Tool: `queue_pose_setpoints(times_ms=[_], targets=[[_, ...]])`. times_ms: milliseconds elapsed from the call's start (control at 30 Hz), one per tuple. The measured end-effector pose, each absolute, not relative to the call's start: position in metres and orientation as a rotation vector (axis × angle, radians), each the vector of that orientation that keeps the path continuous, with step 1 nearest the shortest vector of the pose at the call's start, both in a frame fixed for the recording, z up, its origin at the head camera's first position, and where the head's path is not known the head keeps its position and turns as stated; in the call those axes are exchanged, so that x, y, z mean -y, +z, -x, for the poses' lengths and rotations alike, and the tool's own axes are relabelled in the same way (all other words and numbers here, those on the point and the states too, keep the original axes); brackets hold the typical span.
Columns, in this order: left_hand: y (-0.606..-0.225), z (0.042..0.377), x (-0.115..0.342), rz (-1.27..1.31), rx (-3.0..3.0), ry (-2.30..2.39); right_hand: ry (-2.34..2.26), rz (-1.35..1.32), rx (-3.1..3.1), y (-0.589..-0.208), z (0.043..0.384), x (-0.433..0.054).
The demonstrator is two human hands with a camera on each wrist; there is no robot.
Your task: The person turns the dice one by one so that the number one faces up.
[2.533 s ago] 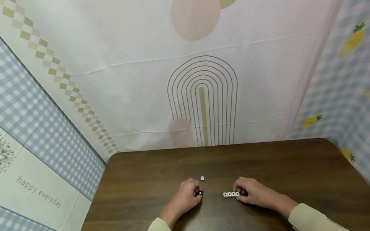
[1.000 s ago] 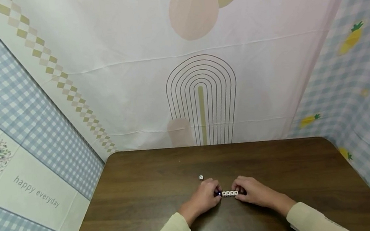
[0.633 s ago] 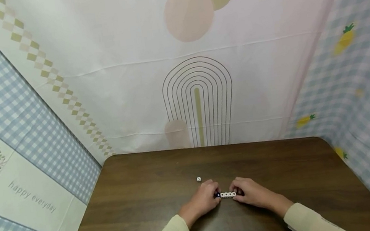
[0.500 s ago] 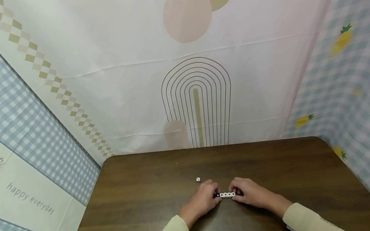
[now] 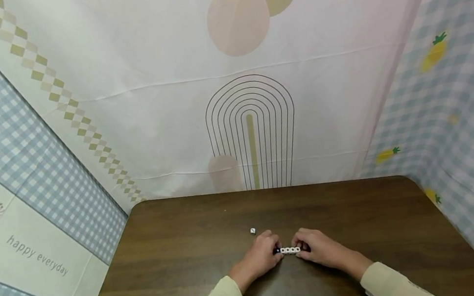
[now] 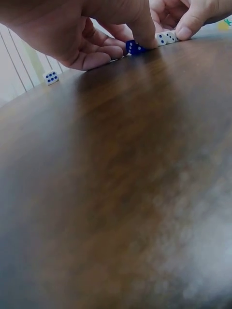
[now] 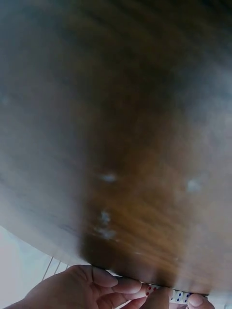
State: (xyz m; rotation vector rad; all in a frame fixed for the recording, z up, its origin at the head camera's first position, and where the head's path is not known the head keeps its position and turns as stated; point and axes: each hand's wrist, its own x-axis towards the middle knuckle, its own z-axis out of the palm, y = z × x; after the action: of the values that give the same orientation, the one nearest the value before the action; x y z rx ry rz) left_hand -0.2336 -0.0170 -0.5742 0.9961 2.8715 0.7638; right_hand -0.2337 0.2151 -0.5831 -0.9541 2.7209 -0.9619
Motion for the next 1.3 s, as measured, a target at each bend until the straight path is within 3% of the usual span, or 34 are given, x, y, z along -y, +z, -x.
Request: queue_pose_setpoints(times_ms=[433,733,1300], targets=[[-0.575,0.235,0.024,-0.963,-2.852,0.844,-0.954,0.941,-2.713,-0.586,0.236,-0.216],[-0.554,0.246,0.053,-0.845,-2.923,1.063,-0.959,0.982,-2.741,-0.588,0.235,-0.216],[-0.565,0.273,0.073,-0.703,-2.922,0.871,-0.955,0.953,-2.728,-0.587,0.234,-0.216]])
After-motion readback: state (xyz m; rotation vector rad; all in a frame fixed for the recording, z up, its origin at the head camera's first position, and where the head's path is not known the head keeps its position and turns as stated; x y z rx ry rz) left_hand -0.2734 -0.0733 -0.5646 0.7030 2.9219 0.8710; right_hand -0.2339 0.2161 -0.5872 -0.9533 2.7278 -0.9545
